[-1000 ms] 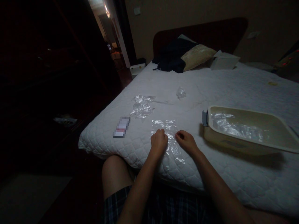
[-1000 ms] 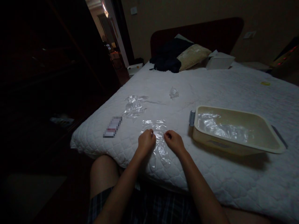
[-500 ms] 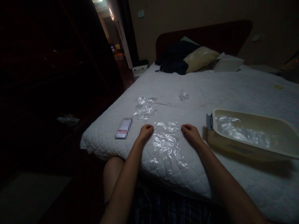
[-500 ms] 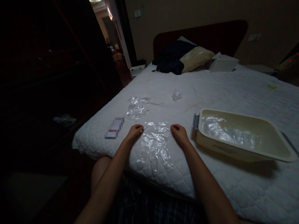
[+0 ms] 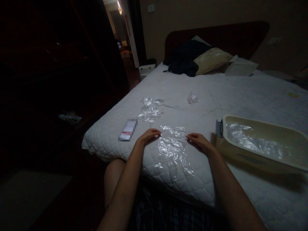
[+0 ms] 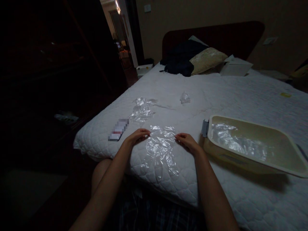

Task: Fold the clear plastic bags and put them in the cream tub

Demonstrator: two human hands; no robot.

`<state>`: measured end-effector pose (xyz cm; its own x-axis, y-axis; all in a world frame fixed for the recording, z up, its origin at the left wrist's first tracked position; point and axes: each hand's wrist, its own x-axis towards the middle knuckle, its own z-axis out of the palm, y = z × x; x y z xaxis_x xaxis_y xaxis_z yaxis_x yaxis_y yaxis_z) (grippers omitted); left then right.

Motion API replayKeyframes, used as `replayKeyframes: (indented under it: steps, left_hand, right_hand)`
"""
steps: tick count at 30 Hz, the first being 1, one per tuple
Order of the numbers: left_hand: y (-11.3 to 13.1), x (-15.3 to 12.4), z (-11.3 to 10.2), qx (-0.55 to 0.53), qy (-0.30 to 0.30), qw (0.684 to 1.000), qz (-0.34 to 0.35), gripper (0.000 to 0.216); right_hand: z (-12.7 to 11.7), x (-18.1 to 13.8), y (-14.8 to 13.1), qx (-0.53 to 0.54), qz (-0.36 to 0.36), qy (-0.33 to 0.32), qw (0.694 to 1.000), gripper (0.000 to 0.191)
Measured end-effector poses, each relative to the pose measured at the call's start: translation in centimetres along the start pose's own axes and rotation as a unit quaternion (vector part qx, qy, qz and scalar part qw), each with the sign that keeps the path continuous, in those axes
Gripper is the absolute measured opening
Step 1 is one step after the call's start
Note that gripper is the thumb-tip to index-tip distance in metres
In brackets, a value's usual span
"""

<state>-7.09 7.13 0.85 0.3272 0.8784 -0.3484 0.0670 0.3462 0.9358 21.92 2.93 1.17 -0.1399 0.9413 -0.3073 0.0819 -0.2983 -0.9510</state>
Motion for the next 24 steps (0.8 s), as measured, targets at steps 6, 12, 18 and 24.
replayKeyframes:
  steps: [6, 12, 18, 24]
  left_hand:
    - [-0.4, 0.1, -0.2, -0.005, -0.008, 1.000, 0.000, 0.030]
    - [-0.8, 0.4, -0.5, -0.017, -0.021, 1.000, 0.010, 0.034]
    - [-0.9, 0.2, -0.4, -0.026, -0.021, 0.999, 0.012, 0.032]
    - [-1.2, 0.2, -0.4, -0.012, -0.031, 0.998, 0.045, 0.032]
  right_hand:
    - [0.3, -0.5, -0.5, 0.017, 0.008, -0.007, 1.000, 0.030]
    - [0.2, 0.2, 0.7, 0.003, -0.034, 0.008, 0.999, 0.030]
    - [0.2, 0.4, 1.3, -0.007, -0.074, 0.015, 0.997, 0.029]
    - [0.4, 0.3, 1.6, -0.026, -0.100, 0.041, 0.994, 0.036]
